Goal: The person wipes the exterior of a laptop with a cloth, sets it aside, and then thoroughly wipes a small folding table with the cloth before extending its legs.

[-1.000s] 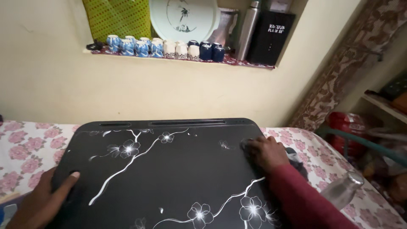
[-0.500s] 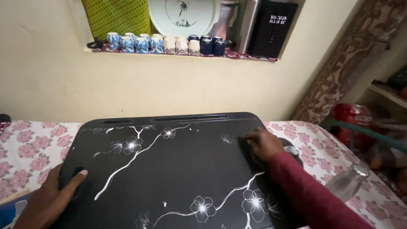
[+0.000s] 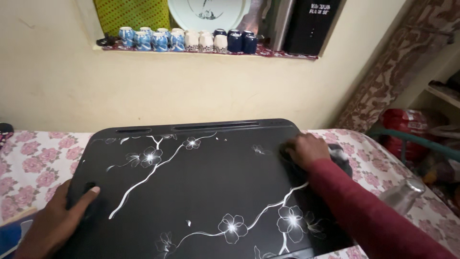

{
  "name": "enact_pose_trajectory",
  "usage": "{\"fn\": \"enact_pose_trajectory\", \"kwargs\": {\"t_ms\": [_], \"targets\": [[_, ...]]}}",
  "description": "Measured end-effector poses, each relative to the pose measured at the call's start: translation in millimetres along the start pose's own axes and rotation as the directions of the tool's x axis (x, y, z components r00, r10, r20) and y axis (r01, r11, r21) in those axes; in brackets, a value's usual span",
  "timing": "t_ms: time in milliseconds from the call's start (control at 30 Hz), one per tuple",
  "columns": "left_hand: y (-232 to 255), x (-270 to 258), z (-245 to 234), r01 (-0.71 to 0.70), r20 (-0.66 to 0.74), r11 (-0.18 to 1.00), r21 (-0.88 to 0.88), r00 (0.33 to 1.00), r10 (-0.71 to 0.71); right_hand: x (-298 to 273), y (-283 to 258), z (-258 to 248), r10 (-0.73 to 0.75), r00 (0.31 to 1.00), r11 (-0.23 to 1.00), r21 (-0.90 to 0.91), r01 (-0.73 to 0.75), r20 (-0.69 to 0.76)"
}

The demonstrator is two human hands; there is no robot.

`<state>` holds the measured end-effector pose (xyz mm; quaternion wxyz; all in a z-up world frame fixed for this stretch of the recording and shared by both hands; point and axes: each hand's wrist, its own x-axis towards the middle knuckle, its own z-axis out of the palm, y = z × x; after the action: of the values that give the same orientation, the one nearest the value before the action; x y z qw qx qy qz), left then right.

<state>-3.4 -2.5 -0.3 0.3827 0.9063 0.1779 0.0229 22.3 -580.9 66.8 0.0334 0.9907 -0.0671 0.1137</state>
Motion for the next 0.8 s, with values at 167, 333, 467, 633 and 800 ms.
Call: {"fn": "enact_pose_trajectory", "kwargs": {"t_ms": [167,333,467,633,800], "targets": [[1,4,0,0.026,-0.007,0.998,0.064,1.0,-0.026,20,-2,10,-0.12,0.993,0.912,-0.394,0.114,0.01],[-1,0,-1,-0.057,-0.005,0.998,-0.023,0.998,0.057,56,-9,18,0.134,0.946,0.866,-0.499,0.032,0.293],[-2,-7,-8,-0.018,0.02,0.998,-0.058,1.0,0.019,94,30,30,0.129,0.835,0.948,-0.314,0.054,0.535],[3,-12,-10,-0.037,-0.008,0.997,-0.066,0.999,0.037,123,88,76,-0.076,0.782,0.997,0.028,0.074,0.619],[7,-12,-10,0.011,0.024,0.997,-0.072,1.0,-0.01,128,109,101,-0.076,0.835,0.978,0.202,-0.042,0.545]]}}
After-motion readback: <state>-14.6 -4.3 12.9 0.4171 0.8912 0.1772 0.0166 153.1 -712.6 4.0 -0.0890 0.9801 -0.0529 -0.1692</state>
